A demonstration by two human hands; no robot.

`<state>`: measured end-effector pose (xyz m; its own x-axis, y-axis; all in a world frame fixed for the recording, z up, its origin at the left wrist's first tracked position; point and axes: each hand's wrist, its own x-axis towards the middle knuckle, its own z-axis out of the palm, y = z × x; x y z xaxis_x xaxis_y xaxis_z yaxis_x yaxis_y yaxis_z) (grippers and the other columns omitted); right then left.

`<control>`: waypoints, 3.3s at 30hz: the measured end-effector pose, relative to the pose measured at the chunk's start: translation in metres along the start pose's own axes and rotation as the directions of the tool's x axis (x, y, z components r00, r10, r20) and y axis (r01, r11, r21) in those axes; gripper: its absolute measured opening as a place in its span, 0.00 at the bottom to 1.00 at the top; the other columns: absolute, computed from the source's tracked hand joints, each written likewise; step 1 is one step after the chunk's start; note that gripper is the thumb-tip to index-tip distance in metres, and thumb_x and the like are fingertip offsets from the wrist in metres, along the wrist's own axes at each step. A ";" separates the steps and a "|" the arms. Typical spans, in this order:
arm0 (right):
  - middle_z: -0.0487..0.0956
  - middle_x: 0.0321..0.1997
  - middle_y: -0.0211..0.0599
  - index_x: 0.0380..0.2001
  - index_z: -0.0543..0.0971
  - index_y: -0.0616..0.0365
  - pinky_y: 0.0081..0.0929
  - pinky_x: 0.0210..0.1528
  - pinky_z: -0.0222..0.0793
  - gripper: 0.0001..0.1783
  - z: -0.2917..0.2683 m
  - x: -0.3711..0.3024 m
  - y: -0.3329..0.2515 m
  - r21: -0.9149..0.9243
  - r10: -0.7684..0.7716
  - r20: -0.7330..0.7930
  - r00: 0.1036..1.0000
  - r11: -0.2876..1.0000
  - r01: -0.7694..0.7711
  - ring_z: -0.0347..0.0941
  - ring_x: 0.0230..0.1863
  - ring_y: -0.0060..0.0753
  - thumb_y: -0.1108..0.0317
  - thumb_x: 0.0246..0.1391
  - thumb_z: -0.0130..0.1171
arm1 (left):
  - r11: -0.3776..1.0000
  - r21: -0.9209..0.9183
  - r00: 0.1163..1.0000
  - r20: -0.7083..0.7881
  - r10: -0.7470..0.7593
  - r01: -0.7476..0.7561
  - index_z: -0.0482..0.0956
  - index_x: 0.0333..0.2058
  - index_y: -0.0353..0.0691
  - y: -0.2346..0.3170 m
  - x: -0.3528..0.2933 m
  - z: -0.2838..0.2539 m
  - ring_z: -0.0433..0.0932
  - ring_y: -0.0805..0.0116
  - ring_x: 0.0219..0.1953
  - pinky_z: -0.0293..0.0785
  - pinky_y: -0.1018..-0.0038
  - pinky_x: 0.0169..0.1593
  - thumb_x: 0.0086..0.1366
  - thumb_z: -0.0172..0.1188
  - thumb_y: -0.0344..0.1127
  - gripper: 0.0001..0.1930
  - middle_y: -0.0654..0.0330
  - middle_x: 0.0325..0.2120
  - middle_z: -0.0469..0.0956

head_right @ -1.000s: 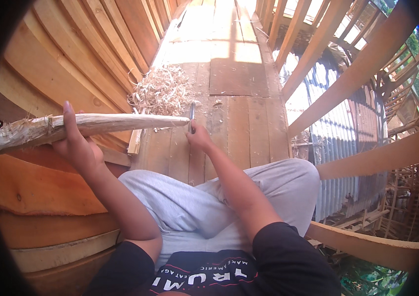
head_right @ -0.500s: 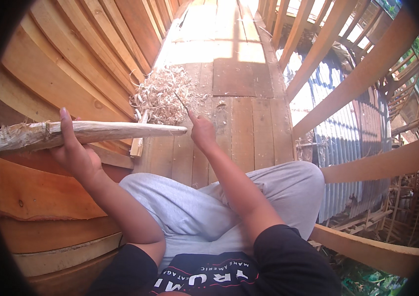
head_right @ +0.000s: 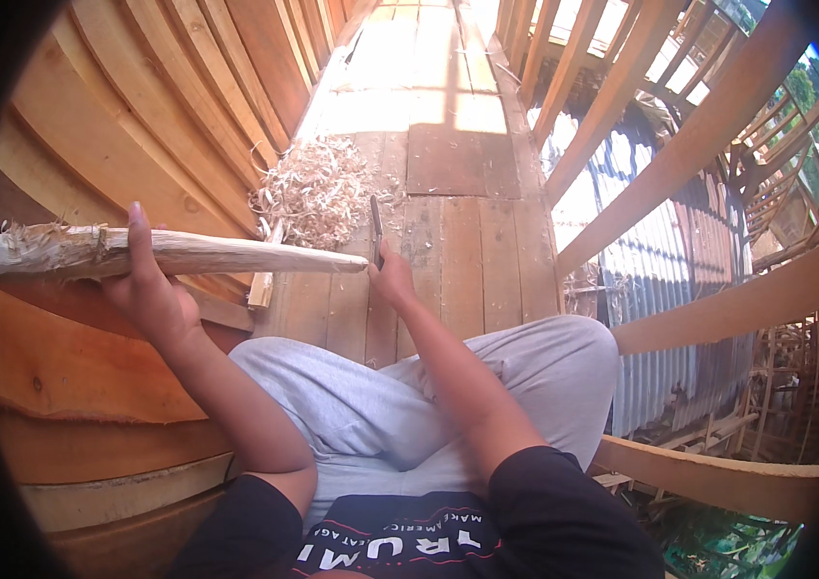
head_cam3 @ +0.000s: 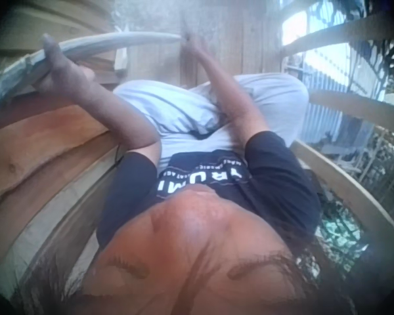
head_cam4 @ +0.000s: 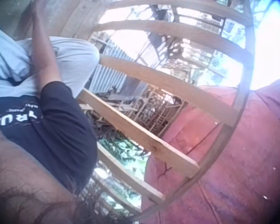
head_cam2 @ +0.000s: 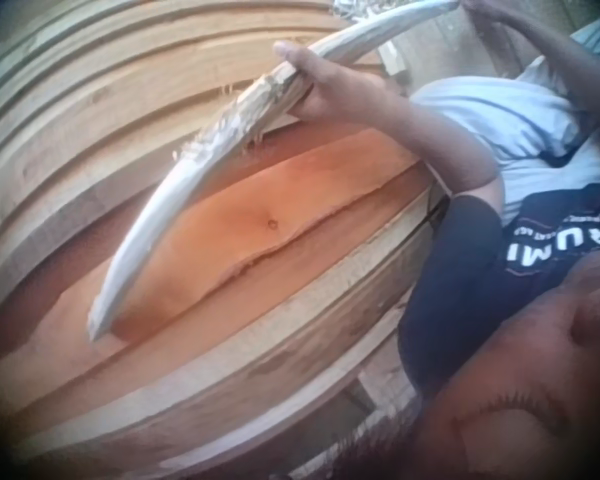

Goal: The person sits cross-legged on a wooden floor and uses a knife to carve a long piece of wood. They hold the wood with their left hand and repeatedly shave off thin layers with the knife in their right hand, creating wood shavings that accumulate on the floor.

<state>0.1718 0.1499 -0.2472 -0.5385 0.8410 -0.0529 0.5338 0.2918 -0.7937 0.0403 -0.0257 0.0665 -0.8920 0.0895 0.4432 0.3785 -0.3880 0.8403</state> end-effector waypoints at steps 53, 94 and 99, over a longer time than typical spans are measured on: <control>0.72 0.24 0.33 0.50 0.68 0.64 0.33 0.19 0.73 0.18 -0.085 -0.007 -0.019 0.298 0.419 0.291 0.860 0.815 -0.498 0.69 0.16 0.28 0.66 0.59 0.49 | 0.983 -0.184 0.994 0.105 0.023 -0.003 0.67 0.42 0.34 -0.009 -0.007 0.004 0.75 0.70 0.28 0.75 0.72 0.35 0.54 0.63 0.21 0.17 0.59 0.26 0.74; 0.76 0.24 0.54 0.31 0.74 0.65 0.45 0.31 0.68 0.24 -0.052 -0.033 -0.053 0.046 0.025 0.113 0.993 0.998 -0.030 0.72 0.26 0.57 0.54 0.67 0.40 | 0.871 -0.474 0.856 0.497 0.142 0.131 0.59 0.36 0.43 -0.087 -0.034 0.050 0.64 0.72 0.19 0.63 0.75 0.28 0.49 0.53 0.26 0.16 0.62 0.19 0.62; 0.75 0.24 0.61 0.28 0.73 0.65 0.52 0.34 0.68 0.22 -0.069 -0.034 -0.087 0.253 -0.160 0.157 0.975 0.960 0.117 0.74 0.30 0.63 0.57 0.66 0.42 | 0.901 -0.427 0.913 0.394 0.106 0.080 0.59 0.36 0.43 -0.093 -0.034 0.051 0.64 0.72 0.19 0.64 0.74 0.29 0.48 0.52 0.28 0.15 0.62 0.19 0.62</control>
<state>0.1889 0.1271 -0.1349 -0.7126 0.7013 -0.0198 0.2845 0.2629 -0.9219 0.0477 0.0537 -0.0105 -0.6770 0.4023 0.6163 0.1636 -0.7342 0.6590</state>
